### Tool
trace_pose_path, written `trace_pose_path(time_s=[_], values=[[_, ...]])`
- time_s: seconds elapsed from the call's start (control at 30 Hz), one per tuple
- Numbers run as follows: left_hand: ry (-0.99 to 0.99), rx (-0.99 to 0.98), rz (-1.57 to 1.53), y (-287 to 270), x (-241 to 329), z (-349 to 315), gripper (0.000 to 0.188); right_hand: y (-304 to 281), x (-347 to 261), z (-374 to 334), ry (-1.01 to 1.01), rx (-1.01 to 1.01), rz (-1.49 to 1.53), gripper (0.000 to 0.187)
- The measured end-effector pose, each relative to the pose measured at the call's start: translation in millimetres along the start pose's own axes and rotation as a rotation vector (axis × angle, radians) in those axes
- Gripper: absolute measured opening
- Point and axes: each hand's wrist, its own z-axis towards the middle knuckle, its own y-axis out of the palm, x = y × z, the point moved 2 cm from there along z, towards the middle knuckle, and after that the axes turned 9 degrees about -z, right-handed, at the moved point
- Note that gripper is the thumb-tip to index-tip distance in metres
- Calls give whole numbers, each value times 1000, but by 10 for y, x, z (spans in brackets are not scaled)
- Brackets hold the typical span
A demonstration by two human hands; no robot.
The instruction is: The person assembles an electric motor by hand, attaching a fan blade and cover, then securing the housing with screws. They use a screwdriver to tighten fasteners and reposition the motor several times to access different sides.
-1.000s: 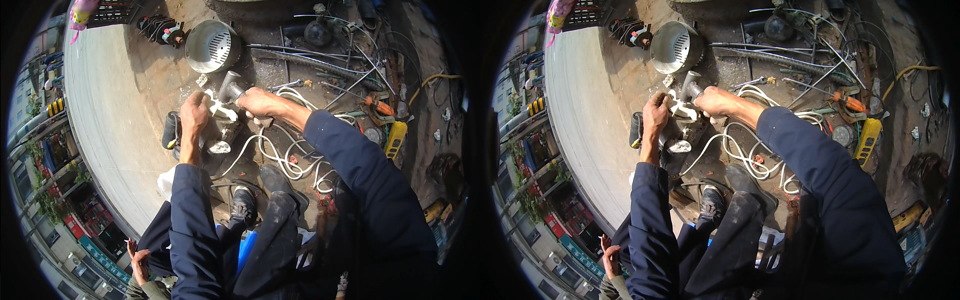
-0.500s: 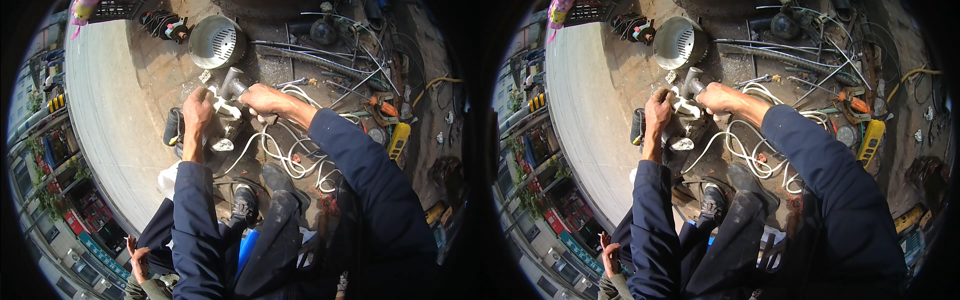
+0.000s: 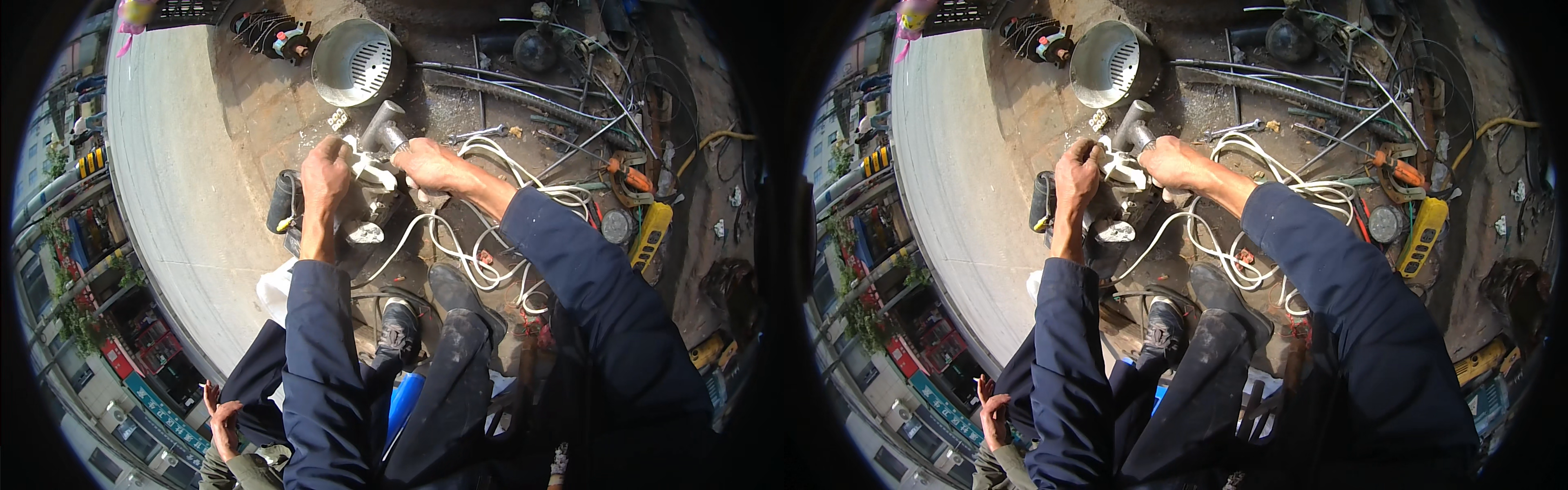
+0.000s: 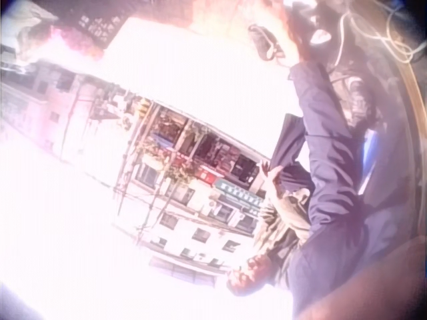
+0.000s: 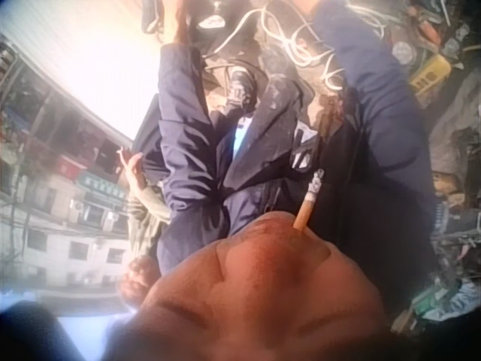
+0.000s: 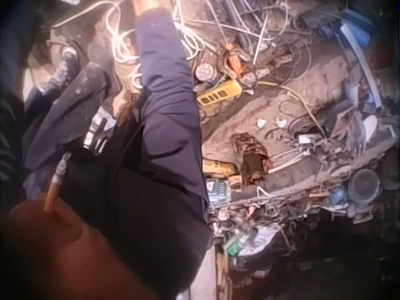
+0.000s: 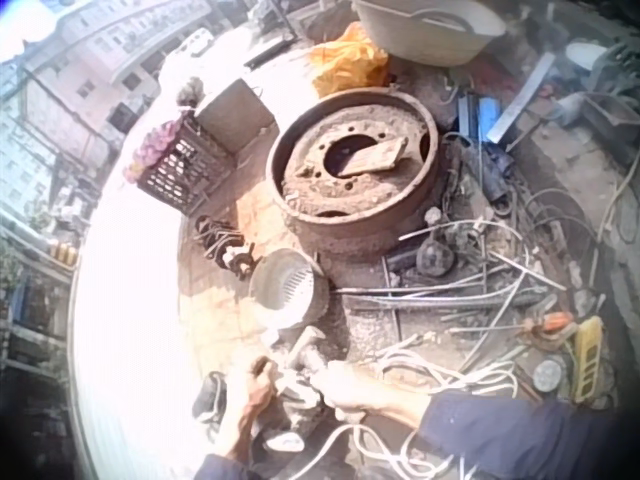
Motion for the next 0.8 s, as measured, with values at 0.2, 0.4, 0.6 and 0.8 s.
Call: trace_pose_path(time_s=[0.2, 0.4, 0.6, 0.8], values=[[-7, 13, 5, -2, -9, -28, 23, 71, 80, -28, 158, -27, 104, 33], [64, 100, -7, 2, -11, -21, 22, -248, 147, -236, 117, -65, -17, 33], [281, 146, 465, 176, 513, -599, 21, -674, 393, -810, 207, 162, 21, 32], [403, -429, 331, 1223, 912, -2030, 34, -1066, 990, -1421, 361, 200, 243, 29]])
